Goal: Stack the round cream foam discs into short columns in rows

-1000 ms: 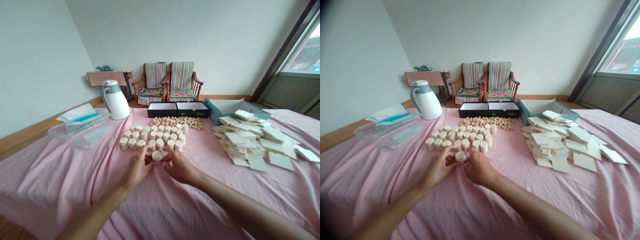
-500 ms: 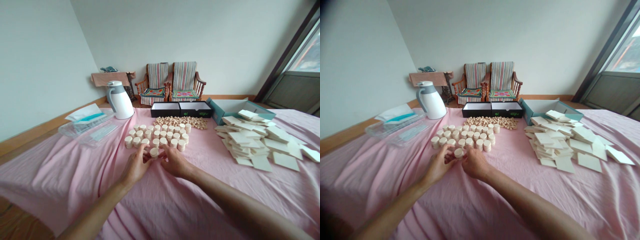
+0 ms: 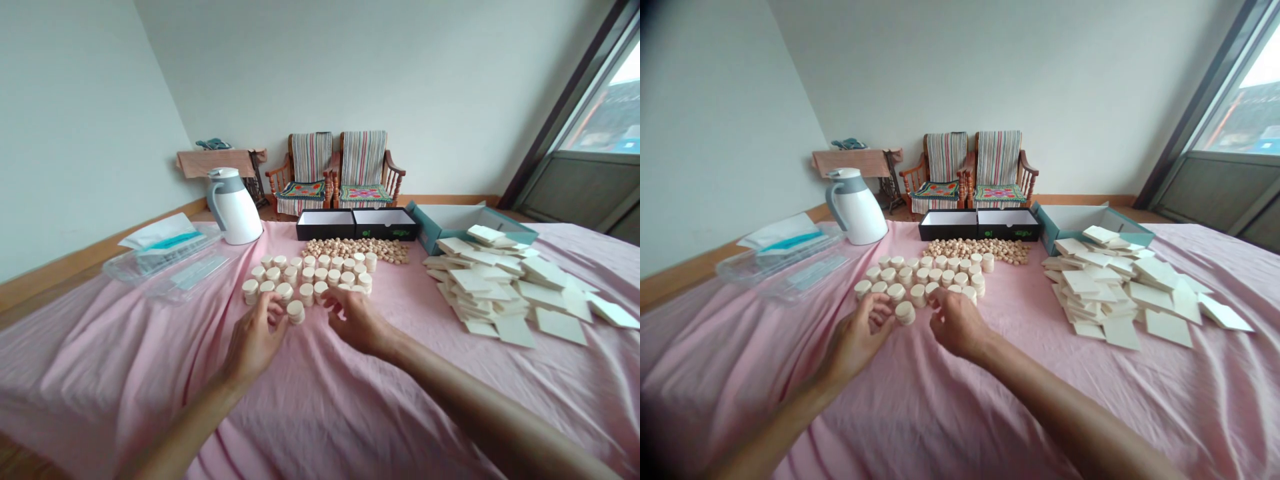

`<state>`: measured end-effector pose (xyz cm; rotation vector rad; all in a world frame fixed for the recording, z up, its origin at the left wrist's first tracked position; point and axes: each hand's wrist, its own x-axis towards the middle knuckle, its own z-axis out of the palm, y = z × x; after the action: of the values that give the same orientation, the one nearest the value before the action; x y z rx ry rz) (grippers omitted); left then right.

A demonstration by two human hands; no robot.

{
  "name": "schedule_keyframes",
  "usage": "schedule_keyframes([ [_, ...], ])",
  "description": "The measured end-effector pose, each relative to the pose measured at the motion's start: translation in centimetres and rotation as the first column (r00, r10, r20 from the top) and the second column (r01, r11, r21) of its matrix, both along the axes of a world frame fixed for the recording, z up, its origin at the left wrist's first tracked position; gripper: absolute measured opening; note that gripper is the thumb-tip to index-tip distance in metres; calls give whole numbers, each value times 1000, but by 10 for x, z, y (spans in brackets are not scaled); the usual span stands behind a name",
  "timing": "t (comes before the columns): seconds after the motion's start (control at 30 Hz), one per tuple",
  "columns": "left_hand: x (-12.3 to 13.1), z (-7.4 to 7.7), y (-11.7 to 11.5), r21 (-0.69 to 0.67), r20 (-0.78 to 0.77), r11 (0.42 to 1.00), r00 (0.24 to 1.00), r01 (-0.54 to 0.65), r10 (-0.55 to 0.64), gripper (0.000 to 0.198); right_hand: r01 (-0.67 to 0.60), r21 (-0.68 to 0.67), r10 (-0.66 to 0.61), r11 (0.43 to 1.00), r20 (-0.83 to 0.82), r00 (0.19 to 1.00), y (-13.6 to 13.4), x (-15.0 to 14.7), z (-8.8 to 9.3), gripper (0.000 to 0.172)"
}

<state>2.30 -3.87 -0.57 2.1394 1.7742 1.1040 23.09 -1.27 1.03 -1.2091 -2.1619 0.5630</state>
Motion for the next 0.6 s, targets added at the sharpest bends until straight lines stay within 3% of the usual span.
schedule_keyframes([
  [0.1,10,3,-10,100,-33,995,999,17,-14,21,183,48,-186,982,56,981,30,41,13,26],
  [0.23,22,-7,-17,160,16,984,996,80,-83,22,356,147,-385,923,325,864,83,87,24,32],
  [0.37,23,-15,-15,194,84,979,993,66,-83,28,265,111,-279,958,586,761,120,99,25,45],
  [0.47,21,-15,-14,197,121,979,990,43,-67,29,196,26,-165,980,650,742,135,92,21,46],
  [0.6,20,-14,-13,182,143,983,987,39,-66,29,177,-28,-107,984,703,704,147,81,13,39],
])
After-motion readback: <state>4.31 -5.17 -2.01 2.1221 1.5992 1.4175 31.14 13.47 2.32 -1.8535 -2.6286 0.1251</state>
